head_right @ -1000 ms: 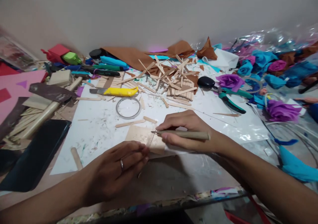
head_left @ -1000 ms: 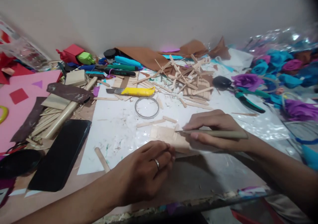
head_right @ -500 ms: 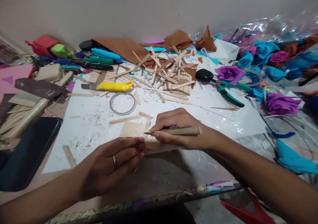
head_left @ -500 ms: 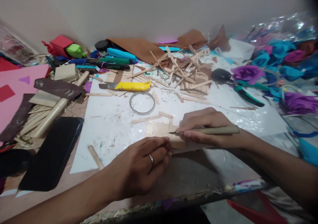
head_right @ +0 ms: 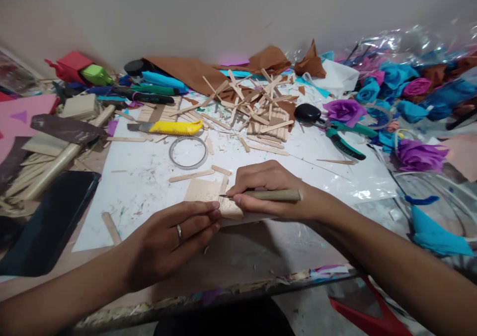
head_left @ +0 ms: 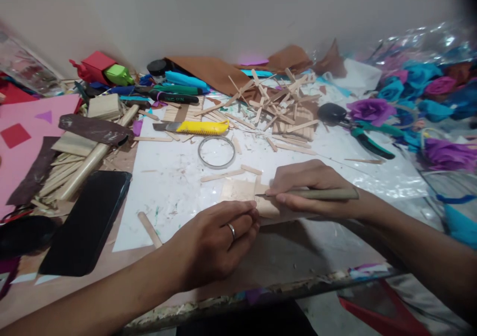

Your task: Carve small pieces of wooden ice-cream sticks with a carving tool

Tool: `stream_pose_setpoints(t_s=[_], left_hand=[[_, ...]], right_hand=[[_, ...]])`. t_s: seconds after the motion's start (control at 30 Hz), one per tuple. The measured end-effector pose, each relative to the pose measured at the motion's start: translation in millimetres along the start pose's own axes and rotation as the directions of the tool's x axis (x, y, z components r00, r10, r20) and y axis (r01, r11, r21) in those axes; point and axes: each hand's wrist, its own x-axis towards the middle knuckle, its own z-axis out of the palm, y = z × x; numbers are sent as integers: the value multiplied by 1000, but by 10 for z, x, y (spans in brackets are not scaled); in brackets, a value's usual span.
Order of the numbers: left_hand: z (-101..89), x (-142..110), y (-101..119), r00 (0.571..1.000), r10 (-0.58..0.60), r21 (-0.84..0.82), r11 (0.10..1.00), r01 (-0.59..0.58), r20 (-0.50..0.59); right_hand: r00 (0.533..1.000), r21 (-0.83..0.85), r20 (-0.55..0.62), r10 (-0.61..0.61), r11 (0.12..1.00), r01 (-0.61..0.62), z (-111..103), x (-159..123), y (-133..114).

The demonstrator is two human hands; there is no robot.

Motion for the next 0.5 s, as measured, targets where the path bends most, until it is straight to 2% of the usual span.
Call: stream_pose_setpoints(t_s=[0.1, 0.2, 0.27, 0.4, 0.47, 0.5], left_hand=[[-8, 6, 9, 1000, -19, -18, 1000, 19, 9], [-28, 33, 17, 991, -129, -105, 987, 126, -20], [-51, 57, 34, 987, -152, -120, 982, 145, -54], [-181, 199, 181, 979, -96, -55, 995, 87, -180], [-299, 358, 311, 958, -10, -20, 1000, 4, -286], [-364, 461, 375, 964, 40, 1, 999, -42, -264]], right_hand=[[999, -37, 36, -15, 999, 16, -3, 23, -55], [998, -54, 58, -22, 998, 25, -3, 48, -116], [997, -76, 66, -26, 997, 31, -2, 75, -171], [995, -179, 102, 14, 984, 4, -9, 168, -299], [988, -215, 144, 62, 976, -30, -17, 224, -343], [984, -217, 153, 85, 975, -51, -20, 249, -356]])
